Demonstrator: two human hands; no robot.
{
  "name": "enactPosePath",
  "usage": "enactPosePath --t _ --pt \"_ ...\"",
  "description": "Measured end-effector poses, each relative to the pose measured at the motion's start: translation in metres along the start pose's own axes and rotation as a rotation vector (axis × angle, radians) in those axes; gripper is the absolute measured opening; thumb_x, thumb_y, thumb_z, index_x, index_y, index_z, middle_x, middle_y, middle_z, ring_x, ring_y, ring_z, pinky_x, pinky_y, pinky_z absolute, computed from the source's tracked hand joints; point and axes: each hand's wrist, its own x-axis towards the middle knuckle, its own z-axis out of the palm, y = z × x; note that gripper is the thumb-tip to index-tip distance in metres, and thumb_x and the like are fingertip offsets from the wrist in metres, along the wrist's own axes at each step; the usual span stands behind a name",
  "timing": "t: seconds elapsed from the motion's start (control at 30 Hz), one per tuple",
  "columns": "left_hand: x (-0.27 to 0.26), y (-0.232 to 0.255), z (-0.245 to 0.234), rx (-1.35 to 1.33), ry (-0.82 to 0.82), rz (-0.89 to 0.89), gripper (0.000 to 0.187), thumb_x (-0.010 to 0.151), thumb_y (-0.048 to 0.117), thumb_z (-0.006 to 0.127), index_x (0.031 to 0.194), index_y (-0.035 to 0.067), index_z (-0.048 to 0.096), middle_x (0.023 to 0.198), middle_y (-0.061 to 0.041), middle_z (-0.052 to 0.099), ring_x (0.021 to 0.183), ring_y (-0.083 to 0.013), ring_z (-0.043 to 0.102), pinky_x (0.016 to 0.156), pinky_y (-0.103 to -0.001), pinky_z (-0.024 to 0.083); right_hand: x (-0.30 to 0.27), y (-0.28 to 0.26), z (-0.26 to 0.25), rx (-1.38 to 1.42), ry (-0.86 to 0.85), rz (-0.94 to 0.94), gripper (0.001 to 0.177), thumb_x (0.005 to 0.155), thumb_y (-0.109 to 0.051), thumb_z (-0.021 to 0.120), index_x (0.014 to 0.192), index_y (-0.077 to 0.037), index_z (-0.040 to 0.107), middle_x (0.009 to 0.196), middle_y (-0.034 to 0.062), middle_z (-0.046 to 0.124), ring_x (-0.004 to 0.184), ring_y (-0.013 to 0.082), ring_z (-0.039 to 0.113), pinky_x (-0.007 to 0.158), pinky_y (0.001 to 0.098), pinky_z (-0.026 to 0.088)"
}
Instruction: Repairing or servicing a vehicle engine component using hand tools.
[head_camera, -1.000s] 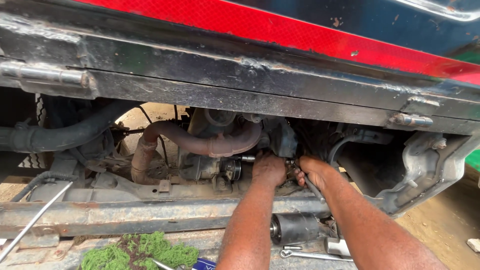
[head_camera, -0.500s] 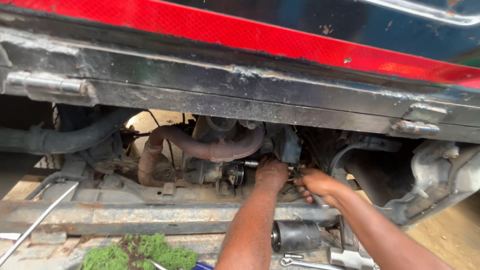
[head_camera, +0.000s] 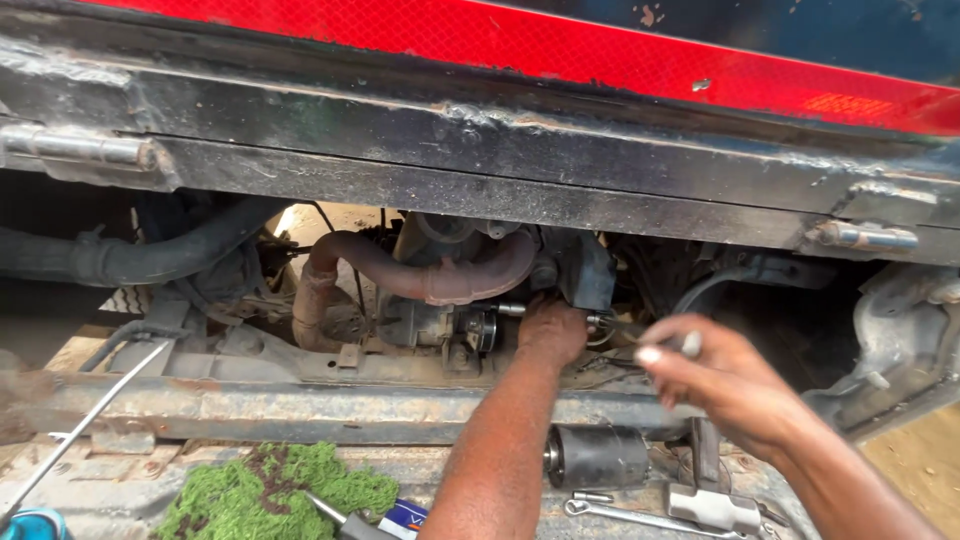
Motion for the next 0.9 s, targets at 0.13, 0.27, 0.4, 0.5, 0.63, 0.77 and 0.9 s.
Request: enactPosePath --t 0.13,0.27,0.4,0.5,0.63,0.77,0.9 --pt "-0.022 0.017 -0.030 0.033 -0.159 -0.071 0.047 0.106 0.042 0.046 0.131 0.009 0.069 0.140 -0.014 0.063 0.137 -0.0274 0.053 0.125 -0.045 0.026 0.011 -0.005 -0.005 -0.125 0.464 -0.407 0.030 0.099 -0.015 0.061 0.127 -0.004 0.063 0.077 0.0119 0.068 0.065 0.0177 0.065 0.059 0.0358 0.057" --pt "-0.020 0.017 -0.029 0.028 -0.149 -0.023 0.060 0.098 0.055 0.055 0.135 0.008 0.063 0.140 -0.017 0.060 0.136 -0.0327 0.050 0.118 -0.048 0.031 0.087 -0.013 -0.038 -0.364 0.741 -0.731 0.016 0.095 -0.002 0.054 0.104 0.003 0.066 0.075 0.0109 0.070 0.065 0.0175 0.071 0.060 0.0353 0.057" --pt "-0.016 0.016 -0.028 0.019 -0.143 -0.073 0.066 0.098 0.060 0.056 0.130 0.003 0.069 0.140 -0.019 0.061 0.137 -0.0348 0.050 0.117 -0.047 0.036 0.224 -0.017 -0.078 -0.471 0.706 -0.577 0.023 0.109 -0.018 0.054 0.106 -0.001 0.069 0.084 0.0099 0.071 0.071 0.0187 0.071 0.064 0.0358 0.057" --pt "-0.013 0.013 -0.026 -0.003 -0.110 -0.064 0.064 0.097 0.059 0.056 0.129 0.005 0.068 0.141 -0.018 0.060 0.136 -0.0358 0.049 0.115 -0.048 0.035 0.262 -0.029 -0.084 0.069 0.452 -0.594 0.028 0.109 -0.026 0.056 0.122 -0.003 0.063 0.099 0.0107 0.066 0.081 0.0189 0.062 0.066 0.0341 0.055" --pt "-0.011 0.005 -0.017 -0.032 -0.146 -0.060 0.060 0.100 0.056 0.053 0.127 0.006 0.072 0.138 -0.019 0.064 0.132 -0.0351 0.057 0.112 -0.048 0.041 0.279 -0.034 -0.099 -0.009 0.356 -0.534 0.031 0.103 -0.026 0.059 0.129 -0.009 0.059 0.102 0.0099 0.067 0.079 0.0222 0.064 0.065 0.0362 0.057" --pt "0.000 0.002 -0.007 -0.035 -0.091 -0.001 0.051 0.099 0.049 0.054 0.126 0.010 0.073 0.137 -0.015 0.067 0.129 -0.0315 0.061 0.110 -0.047 0.045 0.266 -0.034 -0.128 -0.065 0.319 -0.496 0.039 0.098 -0.027 0.062 0.133 -0.013 0.056 0.104 0.0093 0.067 0.077 0.0248 0.066 0.063 0.0378 0.059" --pt "-0.012 0.013 -0.023 0.031 -0.113 0.014 0.050 0.107 0.047 0.047 0.128 0.009 0.071 0.136 -0.015 0.067 0.130 -0.0303 0.060 0.114 -0.047 0.041 0.254 -0.023 -0.132 -0.242 0.281 -0.543 0.033 0.105 -0.028 0.064 0.125 -0.001 0.063 0.100 0.0158 0.067 0.082 0.0222 0.067 0.065 0.0357 0.057"
